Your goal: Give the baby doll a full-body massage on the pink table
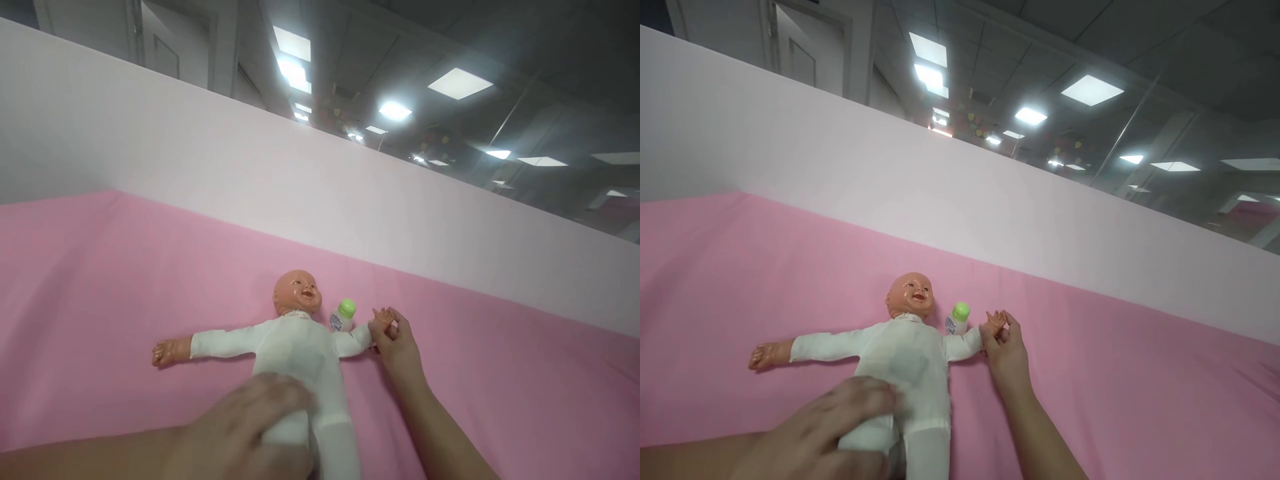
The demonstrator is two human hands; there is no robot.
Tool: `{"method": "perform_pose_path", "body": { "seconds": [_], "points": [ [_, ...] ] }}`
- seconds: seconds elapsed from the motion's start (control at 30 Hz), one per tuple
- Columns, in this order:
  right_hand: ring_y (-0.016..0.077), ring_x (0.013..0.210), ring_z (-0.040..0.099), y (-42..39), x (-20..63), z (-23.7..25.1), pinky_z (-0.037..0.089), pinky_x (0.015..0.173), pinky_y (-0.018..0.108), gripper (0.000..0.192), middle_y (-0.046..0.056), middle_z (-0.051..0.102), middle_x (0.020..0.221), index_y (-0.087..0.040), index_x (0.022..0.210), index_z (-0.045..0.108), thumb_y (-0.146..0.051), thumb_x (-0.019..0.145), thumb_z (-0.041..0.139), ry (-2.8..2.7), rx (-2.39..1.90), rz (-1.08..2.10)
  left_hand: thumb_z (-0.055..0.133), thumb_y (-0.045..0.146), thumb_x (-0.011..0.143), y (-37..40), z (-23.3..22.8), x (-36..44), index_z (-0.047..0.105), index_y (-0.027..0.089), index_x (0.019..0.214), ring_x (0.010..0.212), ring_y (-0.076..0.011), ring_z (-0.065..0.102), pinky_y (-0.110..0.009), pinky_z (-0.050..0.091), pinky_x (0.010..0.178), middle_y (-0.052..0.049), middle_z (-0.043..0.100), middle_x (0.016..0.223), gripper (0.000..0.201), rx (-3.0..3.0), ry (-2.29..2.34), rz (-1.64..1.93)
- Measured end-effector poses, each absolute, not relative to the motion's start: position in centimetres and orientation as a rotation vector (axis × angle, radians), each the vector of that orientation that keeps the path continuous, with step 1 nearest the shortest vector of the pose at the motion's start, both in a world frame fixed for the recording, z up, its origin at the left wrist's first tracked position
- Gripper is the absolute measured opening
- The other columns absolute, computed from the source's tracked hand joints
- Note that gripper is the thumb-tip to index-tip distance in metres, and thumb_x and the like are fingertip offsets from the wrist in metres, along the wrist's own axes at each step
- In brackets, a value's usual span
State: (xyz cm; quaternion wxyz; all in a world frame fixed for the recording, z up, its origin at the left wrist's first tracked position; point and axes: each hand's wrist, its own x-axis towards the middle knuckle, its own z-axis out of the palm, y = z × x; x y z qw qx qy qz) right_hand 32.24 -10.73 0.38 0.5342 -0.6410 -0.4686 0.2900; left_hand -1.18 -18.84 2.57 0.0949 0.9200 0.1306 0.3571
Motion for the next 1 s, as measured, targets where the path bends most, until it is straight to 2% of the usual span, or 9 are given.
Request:
{"method": "perform_pose_path", "body": {
  "seconds": [0.07,0.2,0.27,0.37,0.47,0.6,0.7,0.9,1.0],
  "points": [
    [0.0296,0.112,0.071,-11.5,30.8,0.8,0.064,0.082,0.040,0.076,0.013,0.068,0.134,-0.025,0.144,0.045,-0.050,0.080,0.077,-1.170,-1.373,0.694,0.074,0.034,0.085,-17.9,1.8,-1.2,0.065,0.028,0.116,0.128,-0.0321,0.057,-0.046,0.051,0.107,-0.011,0.055,0.145,0.033,2.728,0.504,1.070],
    [0.0261,0.097,0.074,-13.6,27.5,1.1,0.063,0.084,0.043,0.049,0.010,0.074,0.122,-0.025,0.131,0.058,-0.043,0.088,0.071,-1.483,-1.333,0.622,0.077,0.026,0.078,-16.5,0.9,-0.9,0.063,0.029,0.118,0.127,-0.0309,0.057,-0.042,0.052,0.105,-0.009,0.052,0.145,0.042,2.635,0.675,0.977],
    [0.0277,0.107,0.071,-14.4,26.2,0.8,0.059,0.095,0.048,0.036,0.009,0.072,0.126,-0.028,0.128,0.065,-0.035,0.092,0.065,-1.757,-1.323,0.424,0.075,0.021,0.078,-16.1,0.9,-0.8,0.062,0.029,0.121,0.129,-0.0304,0.056,-0.043,0.050,0.108,-0.009,0.053,0.144,0.046,2.589,0.721,0.960],
    [0.0301,0.133,0.056,-14.9,25.4,0.2,0.046,0.113,0.056,0.044,0.007,0.063,0.142,-0.031,0.137,0.063,-0.021,0.095,0.056,-2.075,-1.212,0.097,0.077,0.020,0.076,-15.7,1.0,-0.8,0.063,0.029,0.122,0.132,-0.0318,0.053,-0.046,0.048,0.110,-0.009,0.053,0.143,0.048,2.533,0.792,0.935],
    [0.0291,0.141,0.048,-14.8,25.5,-0.2,0.045,0.115,0.058,0.053,0.006,0.055,0.152,-0.032,0.145,0.056,-0.015,0.095,0.051,-2.187,-1.203,-0.022,0.079,0.027,0.078,-15.5,1.1,-0.8,0.065,0.029,0.119,0.133,-0.0342,0.052,-0.051,0.047,0.110,-0.011,0.053,0.144,0.044,2.505,0.861,0.882],
    [0.0276,0.140,0.050,-14.5,25.8,-0.2,0.047,0.114,0.055,0.054,0.006,0.055,0.152,-0.033,0.147,0.054,-0.016,0.095,0.052,-2.227,-1.231,-0.019,0.076,0.033,0.083,-15.6,1.1,-0.8,0.064,0.028,0.124,0.146,-0.0388,0.039,-0.058,0.042,0.112,-0.015,0.040,0.157,0.042,2.510,0.908,0.825],
    [0.0273,0.138,0.052,-14.5,25.8,-0.1,0.048,0.114,0.054,0.053,0.006,0.056,0.150,-0.032,0.146,0.055,-0.018,0.095,0.053,-2.211,-1.233,-0.003,0.074,0.032,0.085,-15.6,0.9,-0.9,0.064,0.027,0.124,0.150,-0.0408,0.031,-0.059,0.042,0.112,-0.017,0.034,0.162,0.041,2.541,0.906,0.836],
    [0.0278,0.124,0.061,-14.2,25.8,0.1,0.052,0.107,0.052,0.046,0.007,0.067,0.133,-0.028,0.139,0.058,-0.022,0.094,0.056,-2.005,-1.291,0.091,0.074,0.024,0.082,-15.6,-0.2,-1.3,0.059,0.026,0.128,0.146,-0.0369,0.039,-0.053,0.043,0.114,-0.015,0.035,0.161,0.048,2.649,0.760,1.091],
    [0.0280,0.120,0.064,-14.1,26.2,0.3,0.054,0.103,0.051,0.043,0.008,0.068,0.131,-0.028,0.139,0.056,-0.031,0.095,0.057,-1.801,-1.380,0.226,0.074,0.029,0.084,-16.4,-0.2,-1.4,0.056,0.025,0.126,0.139,-0.0335,0.049,-0.048,0.048,0.111,-0.016,0.043,0.155,0.046,2.715,0.612,1.168]
  ]
}}
